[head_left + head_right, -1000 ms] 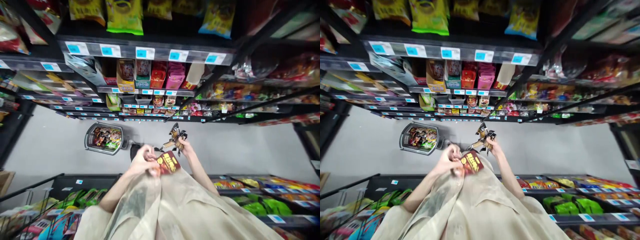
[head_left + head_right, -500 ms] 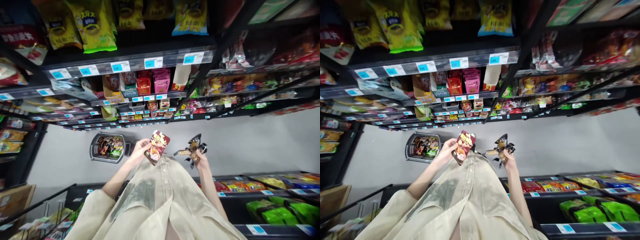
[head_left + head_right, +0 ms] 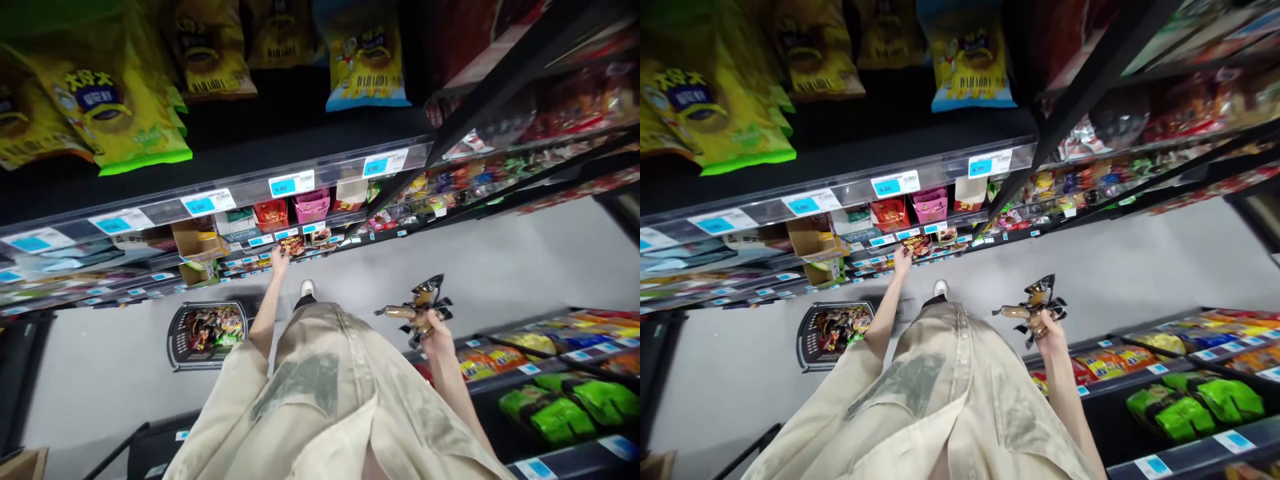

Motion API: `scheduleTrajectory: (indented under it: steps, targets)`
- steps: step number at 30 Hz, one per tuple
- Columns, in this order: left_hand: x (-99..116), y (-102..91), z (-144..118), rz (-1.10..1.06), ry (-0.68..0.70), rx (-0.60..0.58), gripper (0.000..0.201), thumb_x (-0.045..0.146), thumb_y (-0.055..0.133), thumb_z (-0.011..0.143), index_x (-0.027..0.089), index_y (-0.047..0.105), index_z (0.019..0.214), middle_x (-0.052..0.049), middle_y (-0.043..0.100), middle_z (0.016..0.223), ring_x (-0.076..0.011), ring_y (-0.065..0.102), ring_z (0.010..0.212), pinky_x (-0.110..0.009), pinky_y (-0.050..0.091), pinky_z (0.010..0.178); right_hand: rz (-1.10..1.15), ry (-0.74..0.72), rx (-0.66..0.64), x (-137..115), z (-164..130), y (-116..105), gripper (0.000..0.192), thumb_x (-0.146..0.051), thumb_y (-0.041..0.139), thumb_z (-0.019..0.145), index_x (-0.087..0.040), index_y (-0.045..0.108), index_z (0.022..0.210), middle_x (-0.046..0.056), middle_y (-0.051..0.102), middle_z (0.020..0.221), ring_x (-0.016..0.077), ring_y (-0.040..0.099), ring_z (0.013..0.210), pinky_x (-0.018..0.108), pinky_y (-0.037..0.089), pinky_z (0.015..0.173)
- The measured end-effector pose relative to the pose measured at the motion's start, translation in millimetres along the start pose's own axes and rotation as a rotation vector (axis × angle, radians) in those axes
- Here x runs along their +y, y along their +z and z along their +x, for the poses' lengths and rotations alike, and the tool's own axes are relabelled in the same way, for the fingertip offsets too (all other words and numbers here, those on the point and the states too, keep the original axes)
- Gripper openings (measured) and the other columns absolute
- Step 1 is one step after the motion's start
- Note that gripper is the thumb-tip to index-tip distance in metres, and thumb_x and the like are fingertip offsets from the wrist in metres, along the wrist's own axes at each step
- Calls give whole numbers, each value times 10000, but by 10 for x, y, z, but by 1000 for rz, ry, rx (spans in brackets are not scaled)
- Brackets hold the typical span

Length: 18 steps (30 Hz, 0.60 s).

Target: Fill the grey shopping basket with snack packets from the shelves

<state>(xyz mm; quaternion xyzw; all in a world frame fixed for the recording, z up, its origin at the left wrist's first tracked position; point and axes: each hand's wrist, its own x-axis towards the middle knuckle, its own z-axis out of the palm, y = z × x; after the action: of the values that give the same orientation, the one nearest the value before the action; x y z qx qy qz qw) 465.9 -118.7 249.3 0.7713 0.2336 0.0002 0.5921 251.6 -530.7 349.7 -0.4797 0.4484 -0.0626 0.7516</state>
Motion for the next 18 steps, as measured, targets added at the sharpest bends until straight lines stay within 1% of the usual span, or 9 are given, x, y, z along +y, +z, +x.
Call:
scheduleTrajectory:
  steps: [2,5,7,9,12,15,18]
  targets:
    - [-43,43,184,77,22,31,206,127,684,776,211,536,661,-74,649,850,-270,645,1019,-404,472,1026,9,-20,40,-23,-10,36,601,-430,1016,330,-216,550,644,-56,594,560,117,560,451,234,467,397]
    - [-97,95,306,181,57,52,219,142,666,810,219,542,647,-98,665,829,-299,652,1022,-431,466,1034,28,-33,66,15,-57,53,597,-455,1010,354,-215,548,644,-54,600,565,114,568,456,238,487,415]
    - [-129,141,325,239,78,75,146,171,644,849,205,605,712,-120,695,865,-307,658,1032,-439,467,1033,34,-5,66,53,-89,60,599,-464,1010,346,-213,558,649,-46,616,573,125,593,473,243,502,426]
    - [-157,200,322,288,95,105,91,193,614,885,179,666,811,-151,727,946,-309,664,1057,-437,468,1034,31,24,79,80,-106,69,602,-465,1013,326,-210,583,661,-44,627,574,123,599,475,236,502,425]
    - [-176,296,317,353,104,148,148,213,581,916,141,710,921,-197,745,1046,-320,674,1093,-431,473,1034,22,49,83,89,-85,73,593,-448,1016,327,-208,608,685,-50,640,585,112,599,481,221,495,426]
    - [-165,358,346,421,105,181,204,206,544,928,123,729,955,-224,747,1090,-336,679,1144,-431,472,1051,34,50,76,74,-9,55,588,-417,1018,329,-210,621,710,-44,665,626,124,617,509,234,501,437]
    - [-128,375,387,495,110,155,214,163,527,908,131,738,919,-215,759,1053,-339,693,1141,-421,483,1052,56,9,82,42,65,41,571,-415,1008,358,-209,599,701,-38,661,625,128,616,502,247,503,444]
